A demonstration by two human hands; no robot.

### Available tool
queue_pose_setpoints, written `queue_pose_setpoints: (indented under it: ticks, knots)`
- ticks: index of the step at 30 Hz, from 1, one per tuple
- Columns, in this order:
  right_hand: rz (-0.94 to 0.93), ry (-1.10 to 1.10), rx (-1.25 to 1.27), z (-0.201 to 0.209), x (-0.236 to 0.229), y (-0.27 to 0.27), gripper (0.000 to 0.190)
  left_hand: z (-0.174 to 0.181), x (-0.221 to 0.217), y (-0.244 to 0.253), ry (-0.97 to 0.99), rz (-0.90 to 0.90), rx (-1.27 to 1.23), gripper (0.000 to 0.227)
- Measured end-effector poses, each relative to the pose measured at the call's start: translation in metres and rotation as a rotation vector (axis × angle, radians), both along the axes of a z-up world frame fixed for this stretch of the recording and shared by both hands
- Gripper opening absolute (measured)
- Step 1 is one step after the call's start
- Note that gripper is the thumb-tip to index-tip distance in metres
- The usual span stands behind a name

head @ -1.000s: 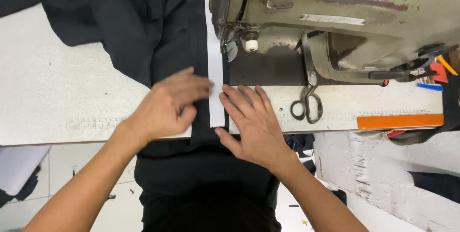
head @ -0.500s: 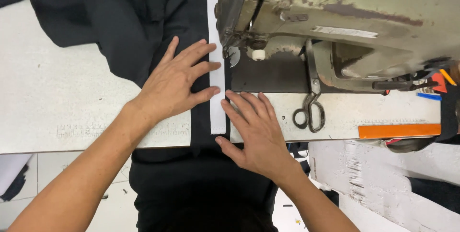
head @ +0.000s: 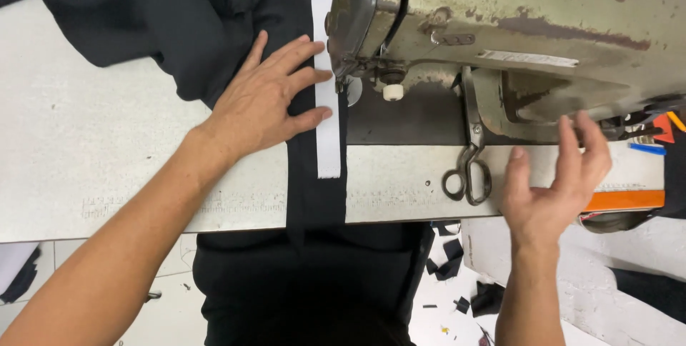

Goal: The person cuts a piece of black fabric with scissors and then carefully aligns and applies a white strip along its edge on a work table.

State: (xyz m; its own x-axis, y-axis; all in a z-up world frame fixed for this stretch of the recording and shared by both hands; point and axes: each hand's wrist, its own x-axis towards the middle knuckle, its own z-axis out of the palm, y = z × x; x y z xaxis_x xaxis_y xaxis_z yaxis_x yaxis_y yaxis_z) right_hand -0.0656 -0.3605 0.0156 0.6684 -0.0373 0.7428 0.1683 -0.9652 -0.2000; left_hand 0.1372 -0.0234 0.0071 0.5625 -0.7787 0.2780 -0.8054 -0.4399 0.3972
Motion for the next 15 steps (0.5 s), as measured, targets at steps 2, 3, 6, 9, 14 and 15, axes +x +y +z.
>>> queue_pose_setpoints:
  ticks: [2, 3, 6, 9, 14, 15]
  knots:
    - [-0.047, 0.007, -0.028, -0.004, -0.008, -0.013, 0.045, -0.004, 0.001, -0.001, 0.013, 0.0, 0.002, 0.047]
    - [-0.061, 0.021, -0.025, -0.008, -0.008, -0.018, 0.045, -0.005, 0.005, -0.002, 0.005, 0.007, 0.007, 0.047]
    - [-0.081, 0.045, -0.001, -0.014, -0.008, -0.023, 0.046, -0.003, 0.013, -0.004, 0.026, 0.014, 0.019, 0.048]
    - [-0.09, 0.025, 0.013, -0.017, -0.003, -0.023, 0.047, -0.002, 0.025, -0.005, 0.03, 0.005, 0.019, 0.048]
    - [-0.185, 0.064, 0.019, -0.02, -0.012, -0.041, 0.038, -0.001, 0.028, -0.007, 0.057, -0.014, 0.024, 0.046]
    - [-0.173, 0.107, -0.007, -0.019, -0.013, -0.054, 0.03, -0.001, 0.029, -0.007, 0.028, -0.017, 0.04, 0.049]
